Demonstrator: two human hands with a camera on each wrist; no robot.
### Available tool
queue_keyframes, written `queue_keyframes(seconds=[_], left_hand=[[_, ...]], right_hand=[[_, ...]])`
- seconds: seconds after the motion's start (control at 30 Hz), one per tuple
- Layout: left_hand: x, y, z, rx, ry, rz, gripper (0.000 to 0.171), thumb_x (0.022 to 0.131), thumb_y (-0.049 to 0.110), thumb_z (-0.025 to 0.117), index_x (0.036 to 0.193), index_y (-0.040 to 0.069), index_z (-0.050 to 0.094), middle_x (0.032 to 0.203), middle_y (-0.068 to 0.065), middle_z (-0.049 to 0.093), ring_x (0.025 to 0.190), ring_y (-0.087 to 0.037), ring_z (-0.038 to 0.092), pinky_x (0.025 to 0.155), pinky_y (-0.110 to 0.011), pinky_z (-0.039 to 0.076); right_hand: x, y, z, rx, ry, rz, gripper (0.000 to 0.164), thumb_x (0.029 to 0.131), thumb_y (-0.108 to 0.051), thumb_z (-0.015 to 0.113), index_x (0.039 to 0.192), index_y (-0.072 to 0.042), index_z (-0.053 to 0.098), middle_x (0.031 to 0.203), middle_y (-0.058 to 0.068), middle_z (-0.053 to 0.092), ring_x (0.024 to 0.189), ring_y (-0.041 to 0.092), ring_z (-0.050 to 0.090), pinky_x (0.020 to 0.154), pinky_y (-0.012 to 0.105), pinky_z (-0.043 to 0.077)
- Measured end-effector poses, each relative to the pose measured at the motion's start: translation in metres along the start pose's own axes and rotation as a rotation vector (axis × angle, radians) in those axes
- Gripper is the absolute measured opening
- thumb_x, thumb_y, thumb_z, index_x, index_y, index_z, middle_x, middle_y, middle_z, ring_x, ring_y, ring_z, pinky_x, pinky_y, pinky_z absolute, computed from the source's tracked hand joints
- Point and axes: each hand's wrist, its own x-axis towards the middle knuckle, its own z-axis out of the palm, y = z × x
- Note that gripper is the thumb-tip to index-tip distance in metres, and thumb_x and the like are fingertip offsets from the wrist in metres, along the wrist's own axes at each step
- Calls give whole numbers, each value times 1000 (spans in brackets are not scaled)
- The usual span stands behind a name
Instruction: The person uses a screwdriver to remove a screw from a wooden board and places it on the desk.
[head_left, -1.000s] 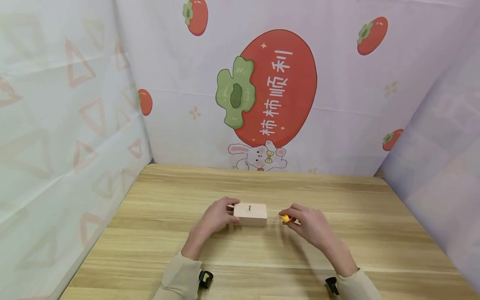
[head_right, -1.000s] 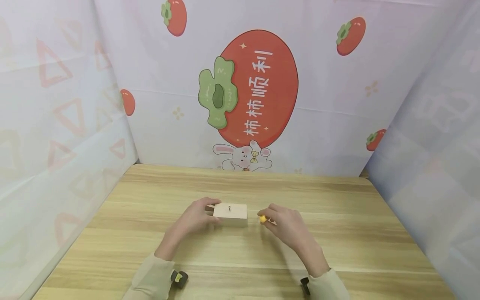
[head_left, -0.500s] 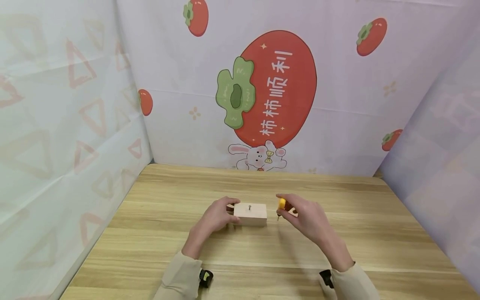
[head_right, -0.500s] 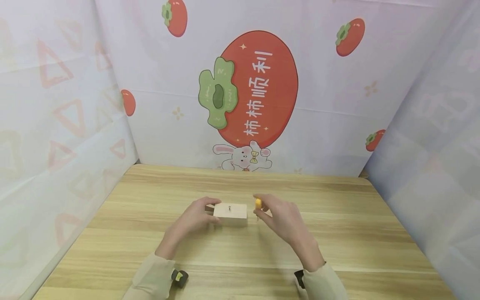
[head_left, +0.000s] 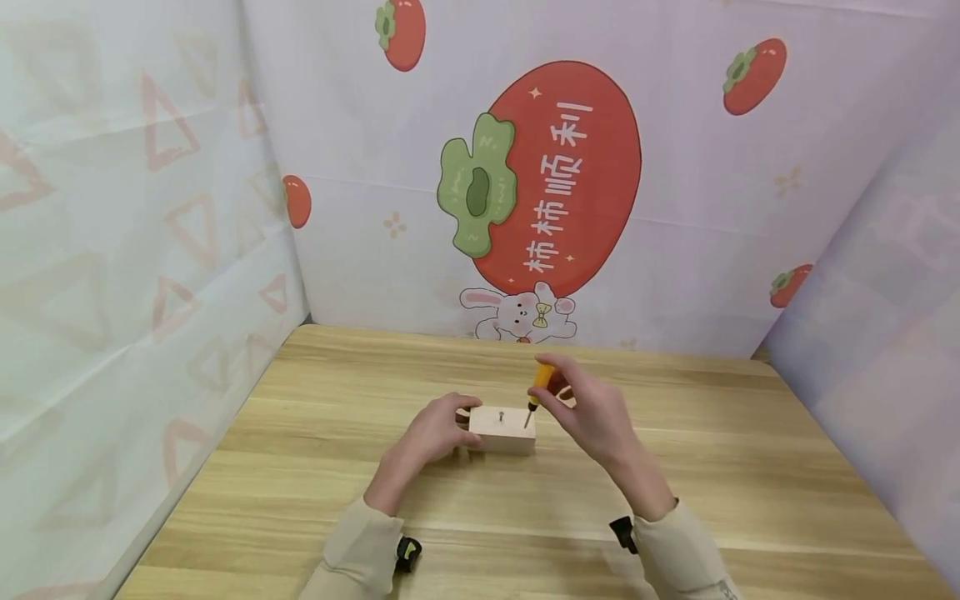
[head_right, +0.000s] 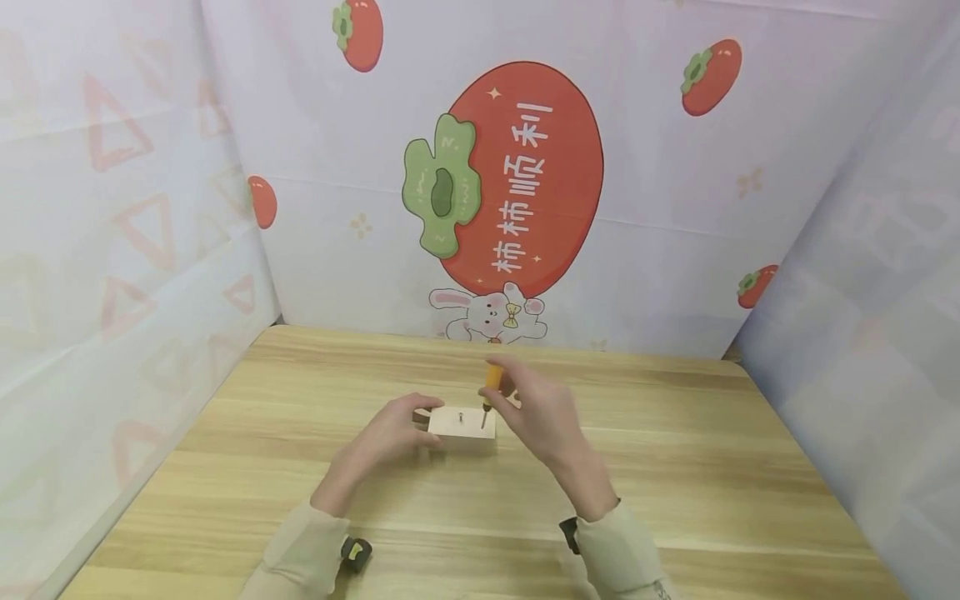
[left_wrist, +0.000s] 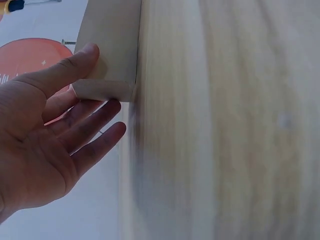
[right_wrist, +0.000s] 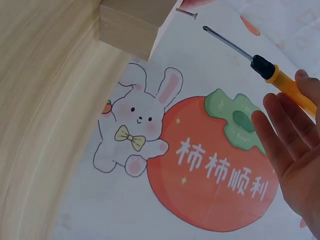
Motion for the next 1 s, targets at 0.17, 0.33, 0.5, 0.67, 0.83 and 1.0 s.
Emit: queue_keyframes(seconds=[0.17,0.33,0.5,0.67,0.83,1.0], left_hand=[[1,0,0,-9,-4,-4,64,76,22,87,133,10,62,135,-12,59,114,-28,66,95,-43,54],[2,0,1,-2,-21,-3,64,76,22,87,134,9,62,136,-12,59,113,-28,66,95,-43,54],[4,0,0,9,-19,-4,64,77,23,87,134,10,61,136,-11,60,113,-27,66,96,-43,54],[3,1,-1,-10,-18,1,63,77,23,87,133,9,62,136,-12,59,114,-28,66,97,-44,53],[3,2,-2,-13,-17,-13,63,77,22,86,133,10,62,137,-12,59,115,-29,65,98,-45,52],[2,2,-2,-12,-14,-24,62,77,22,86,133,11,62,137,-11,59,114,-28,65,98,-45,52]], right_hand=[[12,-3,10,15,-6,-5,56,77,-12,86,125,-9,58,80,1,69,69,11,67,62,28,59],[17,-2,18,-1,-13,-8,55,76,-11,86,124,-7,58,78,0,68,68,10,66,61,26,58],[23,-3,23,8,-23,12,53,79,-13,84,124,-7,57,78,1,67,67,10,65,60,26,58],[27,-5,27,-7,-26,17,51,81,-15,83,124,-9,58,78,0,67,67,9,65,61,22,57],[30,-8,29,12,-40,41,47,82,-15,82,124,-10,60,79,0,68,68,10,66,61,23,58],[32,-13,30,77,-47,96,41,85,-14,79,122,-10,62,87,3,69,74,13,69,61,30,60]])
